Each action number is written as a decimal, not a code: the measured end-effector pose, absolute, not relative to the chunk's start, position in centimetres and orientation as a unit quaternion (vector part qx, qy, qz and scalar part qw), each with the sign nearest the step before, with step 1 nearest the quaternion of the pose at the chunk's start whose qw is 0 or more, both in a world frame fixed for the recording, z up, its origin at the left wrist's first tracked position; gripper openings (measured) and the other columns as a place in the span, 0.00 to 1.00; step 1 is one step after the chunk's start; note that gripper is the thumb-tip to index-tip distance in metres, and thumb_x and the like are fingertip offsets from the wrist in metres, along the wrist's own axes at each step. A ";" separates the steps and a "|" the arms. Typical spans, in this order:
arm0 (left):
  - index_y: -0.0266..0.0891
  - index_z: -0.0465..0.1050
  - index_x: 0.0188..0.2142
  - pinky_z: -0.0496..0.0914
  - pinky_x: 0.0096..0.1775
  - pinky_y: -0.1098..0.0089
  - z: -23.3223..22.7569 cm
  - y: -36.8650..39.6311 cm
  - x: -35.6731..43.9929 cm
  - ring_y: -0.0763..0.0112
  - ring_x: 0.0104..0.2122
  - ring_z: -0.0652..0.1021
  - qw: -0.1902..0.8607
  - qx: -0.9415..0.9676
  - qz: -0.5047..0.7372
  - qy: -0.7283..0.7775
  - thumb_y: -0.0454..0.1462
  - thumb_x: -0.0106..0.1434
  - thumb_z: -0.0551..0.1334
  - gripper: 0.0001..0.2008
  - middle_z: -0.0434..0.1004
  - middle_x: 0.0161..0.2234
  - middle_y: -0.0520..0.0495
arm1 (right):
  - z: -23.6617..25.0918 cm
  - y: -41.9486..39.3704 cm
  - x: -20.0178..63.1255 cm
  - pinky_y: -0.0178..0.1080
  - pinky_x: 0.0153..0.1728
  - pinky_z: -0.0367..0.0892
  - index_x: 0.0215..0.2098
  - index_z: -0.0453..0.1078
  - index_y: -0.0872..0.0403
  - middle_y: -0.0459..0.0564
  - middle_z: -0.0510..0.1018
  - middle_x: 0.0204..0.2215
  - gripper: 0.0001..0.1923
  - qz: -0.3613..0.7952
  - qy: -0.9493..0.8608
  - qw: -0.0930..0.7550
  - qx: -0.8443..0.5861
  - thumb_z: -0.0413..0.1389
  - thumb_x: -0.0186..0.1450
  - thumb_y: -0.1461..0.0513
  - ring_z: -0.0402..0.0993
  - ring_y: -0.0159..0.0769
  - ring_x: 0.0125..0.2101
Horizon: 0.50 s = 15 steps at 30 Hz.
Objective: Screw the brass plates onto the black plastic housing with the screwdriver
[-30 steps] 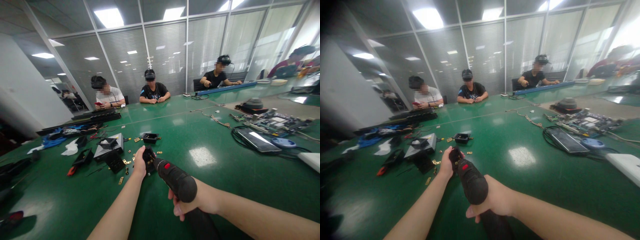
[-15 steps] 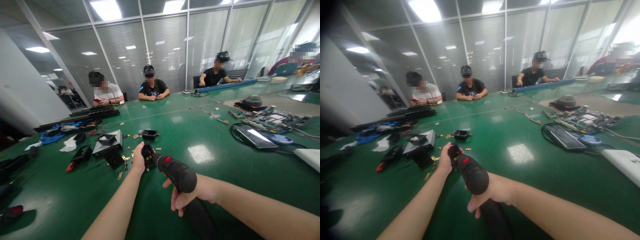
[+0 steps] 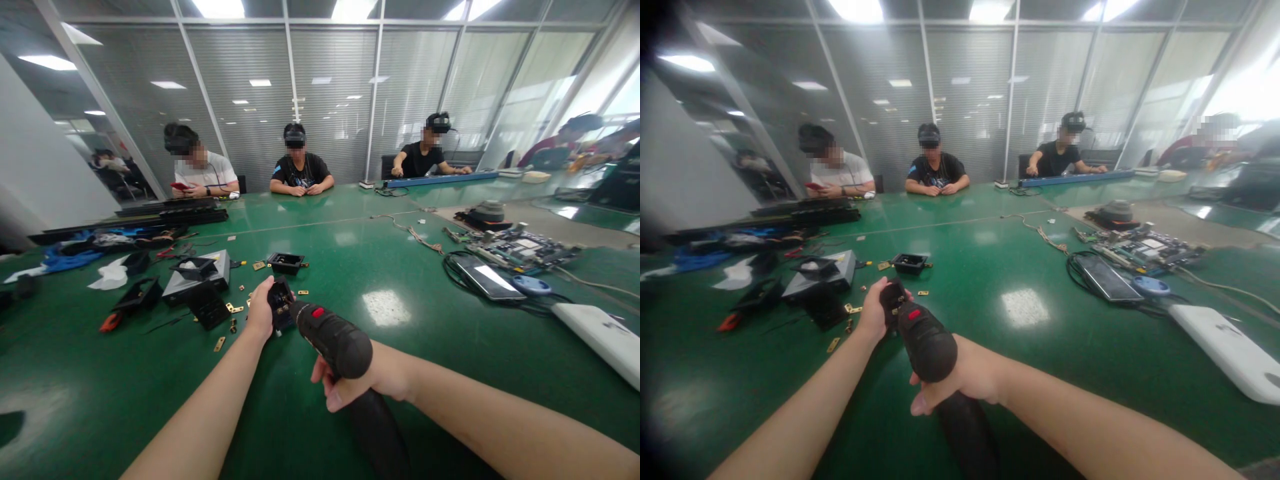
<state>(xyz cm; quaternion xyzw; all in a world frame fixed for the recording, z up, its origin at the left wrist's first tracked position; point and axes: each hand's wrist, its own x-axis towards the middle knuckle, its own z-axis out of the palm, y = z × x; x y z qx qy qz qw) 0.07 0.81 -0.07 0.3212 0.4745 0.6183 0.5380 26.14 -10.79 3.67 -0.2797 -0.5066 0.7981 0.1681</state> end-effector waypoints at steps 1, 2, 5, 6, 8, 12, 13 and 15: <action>0.40 0.82 0.38 0.81 0.33 0.61 -0.1 0.8 0.1 0.55 0.29 0.86 0.539 0.318 0.620 0.474 0.60 0.62 0.74 0.26 0.88 0.31 0.38 | 3.8 -10.8 26.1 0.43 0.44 0.81 0.42 0.84 0.56 0.44 0.86 0.31 0.35 0.796 -0.509 0.168 -0.282 0.91 0.41 0.60 0.85 0.39 0.35; 0.39 0.81 0.38 0.81 0.33 0.61 0.0 0.9 0.1 0.55 0.29 0.86 0.538 0.316 0.621 0.474 0.60 0.63 0.74 0.26 0.87 0.31 0.39 | 3.8 -10.9 26.1 0.43 0.44 0.81 0.42 0.84 0.55 0.44 0.86 0.31 0.35 0.793 -0.511 0.169 -0.284 0.91 0.42 0.60 0.85 0.40 0.35; 0.39 0.81 0.38 0.80 0.32 0.61 -0.1 0.9 0.1 0.55 0.28 0.85 0.538 0.317 0.620 0.475 0.60 0.64 0.74 0.25 0.87 0.31 0.39 | 3.9 -10.9 26.1 0.43 0.43 0.80 0.42 0.84 0.55 0.44 0.86 0.31 0.33 0.785 -0.518 0.176 -0.291 0.91 0.42 0.60 0.84 0.39 0.34; 0.39 0.81 0.38 0.80 0.32 0.61 -0.1 0.9 0.1 0.55 0.28 0.85 0.538 0.319 0.619 0.475 0.60 0.64 0.73 0.25 0.88 0.31 0.39 | 3.9 -10.9 26.1 0.43 0.43 0.79 0.41 0.84 0.55 0.44 0.86 0.31 0.33 0.782 -0.521 0.177 -0.292 0.91 0.42 0.59 0.84 0.39 0.34; 0.39 0.81 0.38 0.81 0.33 0.61 0.0 0.8 0.1 0.55 0.29 0.86 0.537 0.320 0.621 0.473 0.60 0.64 0.73 0.25 0.88 0.31 0.38 | 4.0 -10.9 26.1 0.42 0.42 0.79 0.40 0.84 0.55 0.44 0.86 0.31 0.32 0.777 -0.530 0.176 -0.290 0.91 0.43 0.58 0.84 0.39 0.34; 0.39 0.81 0.39 0.82 0.35 0.60 0.1 0.7 0.4 0.54 0.30 0.87 0.532 0.323 0.627 0.469 0.61 0.62 0.74 0.27 0.88 0.31 0.38 | 4.3 -11.0 26.2 0.42 0.40 0.78 0.40 0.83 0.54 0.44 0.85 0.30 0.32 0.773 -0.539 0.180 -0.283 0.91 0.44 0.56 0.84 0.40 0.34; 0.39 0.81 0.39 0.82 0.36 0.60 0.2 0.7 0.4 0.55 0.30 0.87 0.532 0.325 0.625 0.469 0.61 0.62 0.74 0.27 0.88 0.32 0.38 | 4.5 -11.0 26.2 0.42 0.40 0.78 0.39 0.83 0.54 0.44 0.85 0.30 0.32 0.772 -0.539 0.183 -0.281 0.91 0.44 0.56 0.83 0.40 0.34; 0.39 0.81 0.39 0.83 0.36 0.60 0.2 0.6 0.4 0.55 0.31 0.87 0.533 0.329 0.622 0.469 0.62 0.62 0.74 0.28 0.89 0.32 0.37 | 4.8 -11.2 26.1 0.42 0.41 0.77 0.38 0.82 0.54 0.44 0.85 0.31 0.32 0.772 -0.542 0.187 -0.276 0.91 0.44 0.56 0.84 0.40 0.34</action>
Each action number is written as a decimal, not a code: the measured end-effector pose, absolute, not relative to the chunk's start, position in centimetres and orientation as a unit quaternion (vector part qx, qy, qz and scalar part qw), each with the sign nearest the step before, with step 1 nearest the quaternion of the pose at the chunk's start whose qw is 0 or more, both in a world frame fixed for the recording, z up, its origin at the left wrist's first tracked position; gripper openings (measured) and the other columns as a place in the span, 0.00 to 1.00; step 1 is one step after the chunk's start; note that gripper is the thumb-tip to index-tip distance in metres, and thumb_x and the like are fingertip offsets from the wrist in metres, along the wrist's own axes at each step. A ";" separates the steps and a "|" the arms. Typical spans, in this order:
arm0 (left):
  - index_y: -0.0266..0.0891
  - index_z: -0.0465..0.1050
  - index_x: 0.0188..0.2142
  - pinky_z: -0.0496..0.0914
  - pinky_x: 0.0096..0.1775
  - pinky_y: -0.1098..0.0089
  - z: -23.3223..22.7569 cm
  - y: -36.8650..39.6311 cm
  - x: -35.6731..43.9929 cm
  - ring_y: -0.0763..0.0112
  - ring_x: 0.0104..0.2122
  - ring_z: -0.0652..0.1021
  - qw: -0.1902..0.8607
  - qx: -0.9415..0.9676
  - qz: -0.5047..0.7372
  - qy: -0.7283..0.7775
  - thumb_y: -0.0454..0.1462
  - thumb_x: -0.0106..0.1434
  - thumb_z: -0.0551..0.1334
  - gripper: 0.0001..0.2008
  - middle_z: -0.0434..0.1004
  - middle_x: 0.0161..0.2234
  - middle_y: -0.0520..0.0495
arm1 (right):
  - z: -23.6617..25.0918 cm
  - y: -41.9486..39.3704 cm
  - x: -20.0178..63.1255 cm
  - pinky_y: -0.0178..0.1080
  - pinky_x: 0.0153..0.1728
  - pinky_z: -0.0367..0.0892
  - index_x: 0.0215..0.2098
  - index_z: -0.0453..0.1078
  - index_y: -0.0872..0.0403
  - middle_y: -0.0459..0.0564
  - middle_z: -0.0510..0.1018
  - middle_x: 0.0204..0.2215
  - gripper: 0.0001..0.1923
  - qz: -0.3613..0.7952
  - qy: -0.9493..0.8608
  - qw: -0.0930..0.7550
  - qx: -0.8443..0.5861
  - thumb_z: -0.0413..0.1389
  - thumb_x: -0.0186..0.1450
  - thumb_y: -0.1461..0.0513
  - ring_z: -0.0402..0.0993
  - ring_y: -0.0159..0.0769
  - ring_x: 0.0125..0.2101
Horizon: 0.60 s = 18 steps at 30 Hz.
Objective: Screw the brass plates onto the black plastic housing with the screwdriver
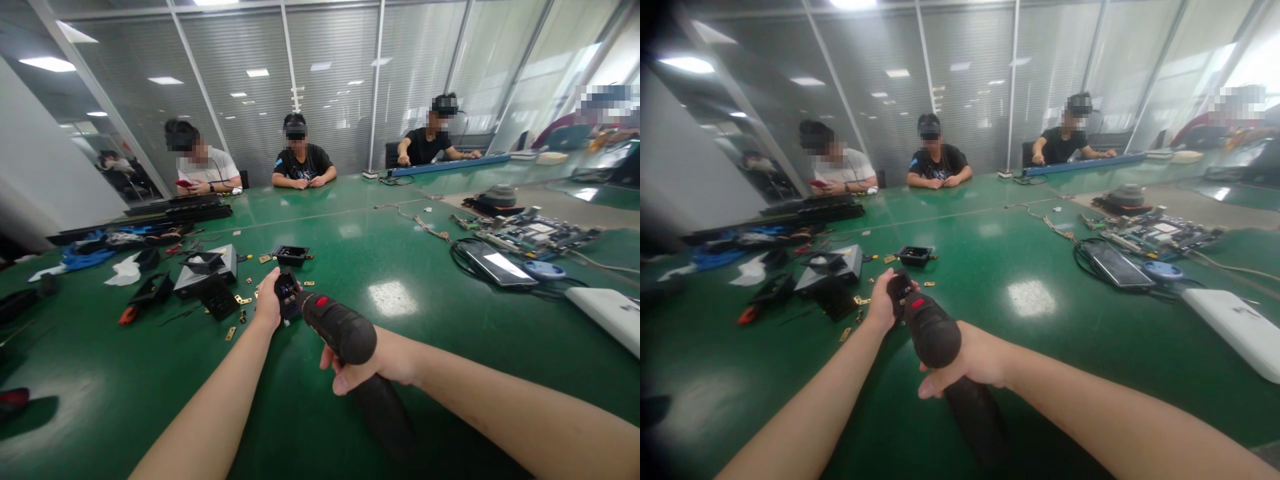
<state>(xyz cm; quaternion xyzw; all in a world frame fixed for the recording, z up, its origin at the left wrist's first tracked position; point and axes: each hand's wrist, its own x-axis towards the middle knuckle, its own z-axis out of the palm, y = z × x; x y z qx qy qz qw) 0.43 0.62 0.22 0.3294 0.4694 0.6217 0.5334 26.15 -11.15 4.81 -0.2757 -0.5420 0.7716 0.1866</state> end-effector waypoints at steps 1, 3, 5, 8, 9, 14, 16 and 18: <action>0.39 0.82 0.39 0.83 0.37 0.60 0.2 0.6 0.4 0.54 0.31 0.87 0.534 0.331 0.620 0.470 0.62 0.61 0.74 0.28 0.89 0.33 0.37 | 5.0 -11.2 26.1 0.42 0.40 0.77 0.37 0.82 0.54 0.44 0.85 0.31 0.32 0.771 -0.542 0.187 -0.275 0.91 0.44 0.56 0.84 0.39 0.34; 0.39 0.82 0.39 0.82 0.37 0.59 0.2 0.6 0.3 0.53 0.32 0.87 0.535 0.333 0.617 0.472 0.62 0.61 0.74 0.28 0.89 0.33 0.37 | 5.3 -11.3 26.1 0.41 0.40 0.76 0.36 0.81 0.54 0.43 0.84 0.30 0.32 0.772 -0.541 0.186 -0.278 0.91 0.43 0.56 0.83 0.38 0.33; 0.39 0.82 0.39 0.83 0.38 0.58 0.1 0.6 0.2 0.53 0.33 0.87 0.537 0.333 0.614 0.473 0.62 0.62 0.74 0.28 0.89 0.33 0.37 | 5.5 -11.4 26.1 0.41 0.39 0.76 0.35 0.80 0.55 0.43 0.84 0.30 0.31 0.773 -0.539 0.185 -0.280 0.91 0.43 0.56 0.82 0.37 0.32; 0.40 0.82 0.40 0.83 0.39 0.57 0.1 0.6 0.1 0.52 0.33 0.87 0.541 0.333 0.610 0.473 0.62 0.62 0.74 0.28 0.89 0.33 0.37 | 5.7 -11.5 26.1 0.41 0.40 0.76 0.35 0.80 0.54 0.42 0.83 0.29 0.31 0.772 -0.539 0.185 -0.280 0.91 0.44 0.57 0.82 0.37 0.32; 0.39 0.82 0.40 0.83 0.38 0.58 0.1 0.6 0.1 0.53 0.33 0.87 0.542 0.333 0.609 0.474 0.62 0.62 0.74 0.28 0.89 0.34 0.37 | 5.8 -11.5 26.1 0.41 0.40 0.76 0.35 0.80 0.54 0.42 0.83 0.29 0.30 0.772 -0.540 0.185 -0.281 0.91 0.44 0.57 0.81 0.37 0.32; 0.39 0.81 0.39 0.83 0.37 0.59 0.2 0.6 0.2 0.54 0.32 0.87 0.542 0.327 0.615 0.471 0.62 0.61 0.75 0.28 0.89 0.32 0.38 | 5.8 -11.5 26.2 0.41 0.39 0.76 0.35 0.81 0.54 0.42 0.82 0.29 0.29 0.767 -0.544 0.177 -0.290 0.90 0.44 0.57 0.80 0.37 0.31; 0.39 0.81 0.40 0.83 0.36 0.60 0.2 0.6 0.3 0.54 0.31 0.88 0.541 0.327 0.617 0.469 0.62 0.61 0.75 0.29 0.89 0.32 0.39 | 5.7 -11.4 26.3 0.41 0.38 0.76 0.35 0.81 0.54 0.43 0.82 0.29 0.30 0.767 -0.544 0.174 -0.292 0.90 0.44 0.56 0.82 0.38 0.32; 0.39 0.81 0.40 0.83 0.36 0.60 0.1 0.6 0.3 0.55 0.31 0.87 0.541 0.330 0.615 0.470 0.63 0.61 0.75 0.29 0.89 0.32 0.39 | 5.6 -11.4 26.3 0.41 0.38 0.77 0.36 0.82 0.54 0.44 0.83 0.30 0.31 0.769 -0.541 0.173 -0.293 0.91 0.43 0.56 0.83 0.40 0.33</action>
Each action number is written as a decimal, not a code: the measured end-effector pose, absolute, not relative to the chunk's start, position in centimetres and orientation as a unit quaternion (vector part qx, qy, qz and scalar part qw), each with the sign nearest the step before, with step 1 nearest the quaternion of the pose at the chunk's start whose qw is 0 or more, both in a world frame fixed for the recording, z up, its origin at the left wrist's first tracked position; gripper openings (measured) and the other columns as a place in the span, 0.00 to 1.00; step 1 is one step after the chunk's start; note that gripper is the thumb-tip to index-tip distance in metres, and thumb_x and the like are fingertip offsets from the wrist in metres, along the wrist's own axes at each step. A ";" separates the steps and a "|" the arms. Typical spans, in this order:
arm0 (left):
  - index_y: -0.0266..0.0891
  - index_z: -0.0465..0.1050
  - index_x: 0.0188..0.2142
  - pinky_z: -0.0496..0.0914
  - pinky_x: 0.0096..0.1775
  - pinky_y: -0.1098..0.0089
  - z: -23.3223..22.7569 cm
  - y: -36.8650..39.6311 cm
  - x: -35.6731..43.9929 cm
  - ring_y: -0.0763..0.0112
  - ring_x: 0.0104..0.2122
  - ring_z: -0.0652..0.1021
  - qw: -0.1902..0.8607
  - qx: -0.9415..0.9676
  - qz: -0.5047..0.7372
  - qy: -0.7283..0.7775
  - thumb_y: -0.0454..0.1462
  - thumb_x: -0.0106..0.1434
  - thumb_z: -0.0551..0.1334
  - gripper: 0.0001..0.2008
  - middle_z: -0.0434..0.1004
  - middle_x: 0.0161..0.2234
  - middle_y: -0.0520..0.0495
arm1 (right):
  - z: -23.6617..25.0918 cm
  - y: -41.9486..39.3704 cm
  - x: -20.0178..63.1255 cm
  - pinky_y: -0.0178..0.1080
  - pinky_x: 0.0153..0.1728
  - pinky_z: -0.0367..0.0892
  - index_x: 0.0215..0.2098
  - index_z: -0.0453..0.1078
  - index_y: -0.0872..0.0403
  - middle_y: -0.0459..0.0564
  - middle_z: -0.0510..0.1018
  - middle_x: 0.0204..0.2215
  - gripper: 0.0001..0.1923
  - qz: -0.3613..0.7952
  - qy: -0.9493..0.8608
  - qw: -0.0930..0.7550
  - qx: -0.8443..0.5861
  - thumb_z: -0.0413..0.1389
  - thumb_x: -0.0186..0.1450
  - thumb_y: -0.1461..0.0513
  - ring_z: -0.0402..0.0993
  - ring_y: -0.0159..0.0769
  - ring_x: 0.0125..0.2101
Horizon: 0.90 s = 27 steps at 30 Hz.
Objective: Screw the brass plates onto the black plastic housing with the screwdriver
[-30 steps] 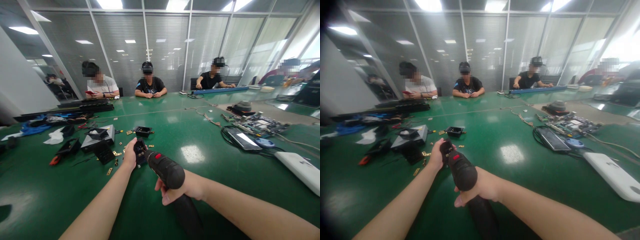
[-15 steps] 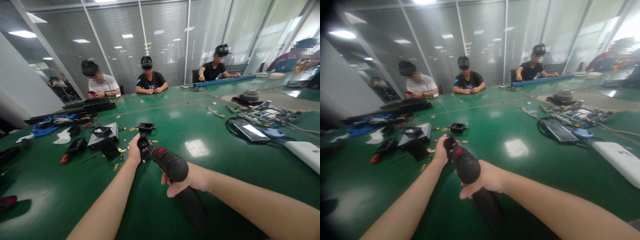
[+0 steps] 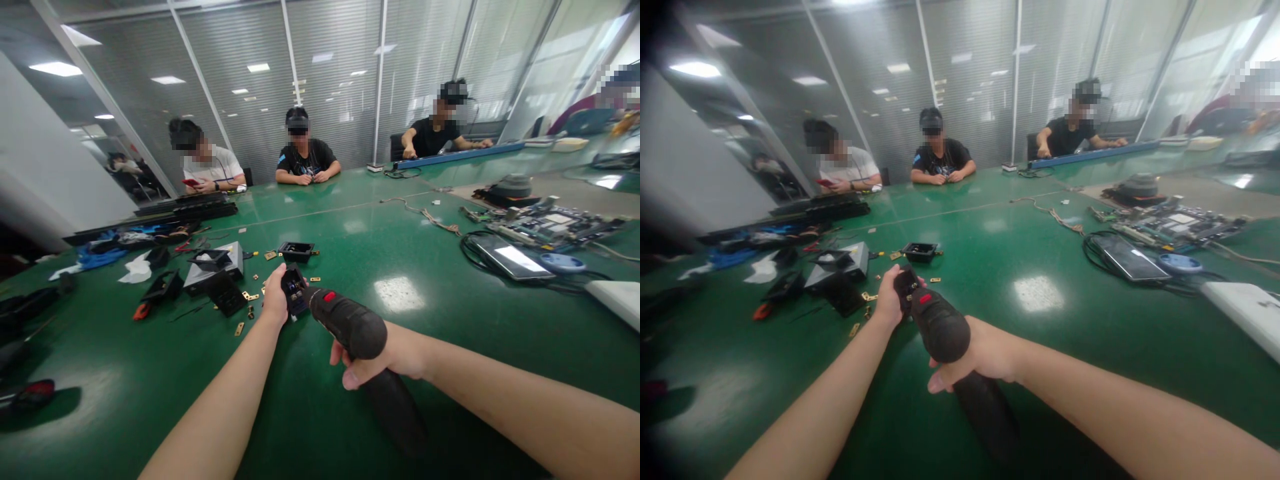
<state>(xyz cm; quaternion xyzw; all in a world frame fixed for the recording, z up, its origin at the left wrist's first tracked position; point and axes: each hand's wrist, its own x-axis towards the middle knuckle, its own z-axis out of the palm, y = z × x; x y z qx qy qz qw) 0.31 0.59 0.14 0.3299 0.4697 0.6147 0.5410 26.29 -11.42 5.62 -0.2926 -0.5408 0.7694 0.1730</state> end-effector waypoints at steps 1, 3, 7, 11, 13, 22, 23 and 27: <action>0.39 0.81 0.40 0.83 0.36 0.60 0.1 0.6 0.3 0.56 0.31 0.87 0.541 0.332 0.613 0.470 0.63 0.61 0.75 0.29 0.89 0.32 0.39 | 5.6 -11.4 26.3 0.41 0.38 0.77 0.36 0.82 0.54 0.44 0.84 0.30 0.31 0.771 -0.538 0.174 -0.293 0.91 0.42 0.56 0.83 0.40 0.33; 0.40 0.81 0.39 0.83 0.36 0.60 0.0 0.6 0.3 0.56 0.31 0.87 0.540 0.335 0.613 0.470 0.63 0.61 0.75 0.29 0.89 0.32 0.39 | 5.5 -11.4 26.3 0.41 0.38 0.77 0.37 0.82 0.54 0.43 0.83 0.29 0.31 0.774 -0.535 0.174 -0.292 0.91 0.42 0.57 0.83 0.40 0.33; 0.40 0.81 0.38 0.82 0.35 0.61 -0.3 0.8 0.1 0.56 0.31 0.87 0.538 0.337 0.615 0.467 0.63 0.63 0.74 0.28 0.89 0.32 0.40 | 5.4 -11.4 26.2 0.40 0.38 0.76 0.36 0.82 0.54 0.42 0.83 0.29 0.30 0.772 -0.540 0.179 -0.282 0.91 0.44 0.58 0.81 0.37 0.31; 0.41 0.81 0.38 0.81 0.34 0.61 -0.4 0.9 -0.1 0.57 0.29 0.86 0.538 0.345 0.610 0.469 0.63 0.62 0.74 0.28 0.89 0.32 0.40 | 5.5 -11.3 26.2 0.41 0.38 0.76 0.36 0.81 0.54 0.42 0.82 0.30 0.30 0.770 -0.544 0.181 -0.281 0.91 0.44 0.58 0.81 0.38 0.32; 0.41 0.81 0.38 0.82 0.34 0.61 -0.3 1.0 -0.1 0.56 0.29 0.86 0.536 0.342 0.612 0.469 0.63 0.61 0.74 0.28 0.89 0.32 0.40 | 5.7 -11.4 26.2 0.41 0.37 0.76 0.37 0.81 0.54 0.43 0.82 0.30 0.31 0.771 -0.543 0.178 -0.282 0.90 0.44 0.59 0.81 0.39 0.32; 0.40 0.82 0.39 0.82 0.35 0.60 0.0 0.7 0.1 0.54 0.31 0.87 0.535 0.342 0.617 0.465 0.62 0.61 0.75 0.27 0.89 0.32 0.39 | 6.0 -11.3 26.2 0.41 0.38 0.76 0.36 0.81 0.54 0.42 0.82 0.29 0.31 0.767 -0.549 0.174 -0.283 0.91 0.43 0.58 0.81 0.38 0.32; 0.40 0.82 0.39 0.82 0.35 0.60 0.0 0.7 0.1 0.54 0.31 0.87 0.534 0.343 0.616 0.466 0.62 0.61 0.74 0.28 0.89 0.32 0.39 | 5.9 -11.2 26.2 0.41 0.39 0.77 0.36 0.81 0.54 0.43 0.83 0.29 0.31 0.768 -0.549 0.174 -0.280 0.91 0.43 0.58 0.82 0.39 0.32; 0.41 0.82 0.38 0.82 0.35 0.60 -0.1 0.8 0.1 0.56 0.30 0.86 0.535 0.343 0.613 0.469 0.63 0.61 0.74 0.28 0.88 0.31 0.40 | 5.4 -11.1 26.1 0.42 0.38 0.77 0.37 0.81 0.54 0.44 0.84 0.30 0.32 0.767 -0.549 0.182 -0.279 0.92 0.42 0.57 0.83 0.40 0.33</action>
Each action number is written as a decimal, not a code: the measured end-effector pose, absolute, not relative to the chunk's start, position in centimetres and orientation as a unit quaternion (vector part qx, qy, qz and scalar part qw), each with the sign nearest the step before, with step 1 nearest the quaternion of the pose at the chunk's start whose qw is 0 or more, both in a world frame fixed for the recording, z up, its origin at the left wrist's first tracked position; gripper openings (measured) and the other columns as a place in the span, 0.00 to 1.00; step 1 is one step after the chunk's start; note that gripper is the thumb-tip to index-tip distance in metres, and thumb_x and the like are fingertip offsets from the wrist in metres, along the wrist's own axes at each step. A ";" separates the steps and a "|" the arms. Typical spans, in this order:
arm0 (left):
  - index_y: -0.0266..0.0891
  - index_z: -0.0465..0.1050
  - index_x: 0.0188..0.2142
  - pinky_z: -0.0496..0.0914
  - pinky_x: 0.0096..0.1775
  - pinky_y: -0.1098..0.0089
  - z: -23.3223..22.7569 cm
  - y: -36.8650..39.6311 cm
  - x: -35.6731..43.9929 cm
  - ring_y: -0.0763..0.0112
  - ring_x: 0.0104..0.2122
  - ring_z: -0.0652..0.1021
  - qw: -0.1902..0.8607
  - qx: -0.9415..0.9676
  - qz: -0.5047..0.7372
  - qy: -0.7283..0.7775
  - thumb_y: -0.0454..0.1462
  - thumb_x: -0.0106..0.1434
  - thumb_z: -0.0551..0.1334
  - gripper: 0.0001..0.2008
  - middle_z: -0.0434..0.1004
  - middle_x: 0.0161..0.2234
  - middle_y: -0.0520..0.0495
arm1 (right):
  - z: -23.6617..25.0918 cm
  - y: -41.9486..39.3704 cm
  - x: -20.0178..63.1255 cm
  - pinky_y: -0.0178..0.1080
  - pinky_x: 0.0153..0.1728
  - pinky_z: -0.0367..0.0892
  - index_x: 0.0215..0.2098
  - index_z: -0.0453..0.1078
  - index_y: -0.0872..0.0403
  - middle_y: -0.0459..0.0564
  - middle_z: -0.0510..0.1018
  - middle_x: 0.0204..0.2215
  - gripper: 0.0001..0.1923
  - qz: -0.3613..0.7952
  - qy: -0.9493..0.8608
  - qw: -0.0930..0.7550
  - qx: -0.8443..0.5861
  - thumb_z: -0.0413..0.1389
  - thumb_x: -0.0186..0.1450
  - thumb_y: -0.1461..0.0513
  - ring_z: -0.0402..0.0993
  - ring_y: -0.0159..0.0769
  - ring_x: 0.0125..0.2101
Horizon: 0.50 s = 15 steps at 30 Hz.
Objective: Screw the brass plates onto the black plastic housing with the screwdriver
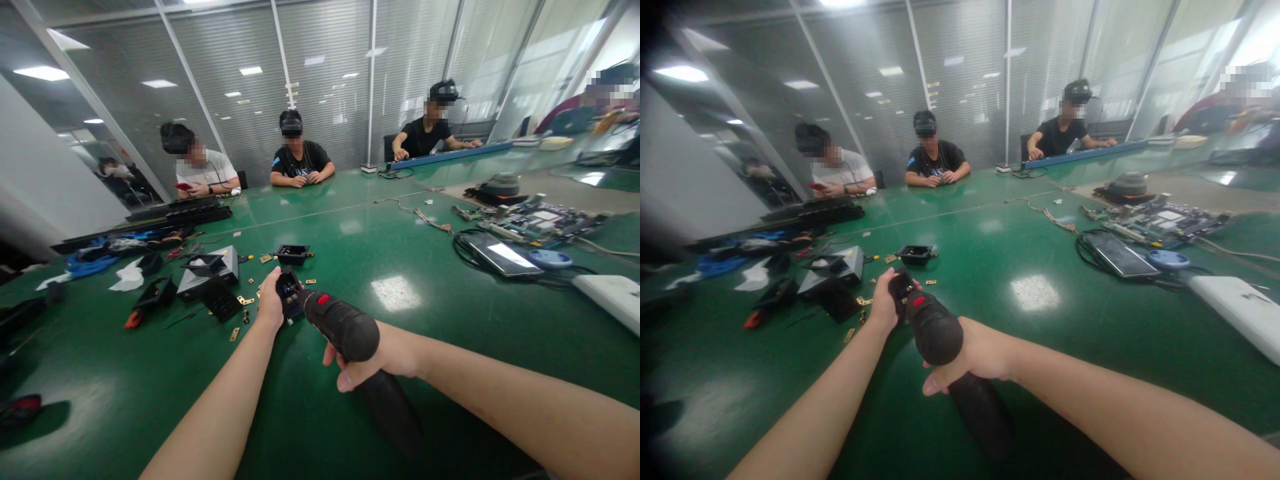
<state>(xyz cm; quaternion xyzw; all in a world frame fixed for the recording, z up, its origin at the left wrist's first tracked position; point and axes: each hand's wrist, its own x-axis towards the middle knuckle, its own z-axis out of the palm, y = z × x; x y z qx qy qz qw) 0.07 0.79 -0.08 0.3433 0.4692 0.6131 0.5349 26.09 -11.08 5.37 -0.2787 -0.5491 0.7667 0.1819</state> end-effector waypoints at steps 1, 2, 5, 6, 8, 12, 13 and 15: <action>0.41 0.81 0.38 0.82 0.35 0.60 -0.1 0.8 0.1 0.56 0.30 0.86 0.536 0.343 0.613 0.469 0.63 0.61 0.74 0.28 0.88 0.31 0.40 | 5.3 -11.1 26.1 0.41 0.38 0.76 0.37 0.81 0.54 0.44 0.84 0.30 0.33 0.765 -0.550 0.183 -0.279 0.92 0.42 0.57 0.83 0.40 0.33; 0.42 0.81 0.37 0.83 0.36 0.60 -0.2 0.9 0.1 0.56 0.30 0.86 0.536 0.344 0.613 0.468 0.63 0.61 0.74 0.28 0.88 0.31 0.40 | 5.2 -11.1 26.1 0.41 0.38 0.76 0.37 0.81 0.54 0.45 0.84 0.31 0.33 0.764 -0.552 0.185 -0.279 0.92 0.42 0.57 0.83 0.40 0.33; 0.41 0.81 0.37 0.83 0.36 0.60 -0.2 0.9 0.1 0.56 0.30 0.86 0.532 0.347 0.615 0.467 0.64 0.61 0.74 0.28 0.88 0.30 0.40 | 5.2 -11.1 26.1 0.41 0.38 0.76 0.37 0.81 0.54 0.44 0.84 0.30 0.33 0.759 -0.558 0.186 -0.279 0.92 0.42 0.55 0.82 0.39 0.33; 0.41 0.81 0.37 0.83 0.36 0.60 -0.2 0.9 0.1 0.56 0.30 0.86 0.532 0.347 0.616 0.467 0.63 0.61 0.74 0.28 0.88 0.31 0.40 | 5.2 -11.2 26.1 0.41 0.38 0.76 0.36 0.81 0.54 0.44 0.84 0.30 0.33 0.758 -0.560 0.186 -0.280 0.92 0.43 0.55 0.82 0.39 0.33; 0.41 0.81 0.38 0.84 0.36 0.60 -0.2 0.9 0.1 0.56 0.30 0.86 0.534 0.344 0.615 0.467 0.63 0.61 0.74 0.27 0.88 0.31 0.40 | 5.3 -11.2 26.1 0.41 0.38 0.76 0.36 0.81 0.54 0.43 0.83 0.29 0.32 0.755 -0.562 0.184 -0.282 0.92 0.43 0.55 0.82 0.39 0.33; 0.41 0.80 0.39 0.83 0.36 0.60 0.0 0.8 0.2 0.56 0.29 0.86 0.534 0.342 0.616 0.468 0.62 0.61 0.74 0.27 0.88 0.31 0.40 | 5.5 -11.2 26.3 0.41 0.39 0.77 0.37 0.80 0.54 0.43 0.83 0.30 0.31 0.754 -0.568 0.178 -0.277 0.91 0.45 0.55 0.82 0.38 0.33; 0.42 0.80 0.39 0.83 0.36 0.60 0.1 0.8 0.2 0.56 0.29 0.86 0.534 0.342 0.616 0.468 0.62 0.61 0.74 0.27 0.88 0.31 0.41 | 5.5 -11.2 26.3 0.41 0.40 0.77 0.37 0.80 0.54 0.43 0.83 0.30 0.31 0.754 -0.569 0.178 -0.276 0.91 0.46 0.55 0.81 0.38 0.33; 0.42 0.80 0.39 0.83 0.36 0.59 0.1 0.7 0.3 0.56 0.29 0.86 0.536 0.341 0.615 0.467 0.62 0.61 0.74 0.27 0.88 0.31 0.41 | 5.5 -11.2 26.4 0.41 0.40 0.77 0.38 0.81 0.54 0.43 0.83 0.31 0.31 0.754 -0.569 0.178 -0.276 0.91 0.46 0.56 0.81 0.38 0.33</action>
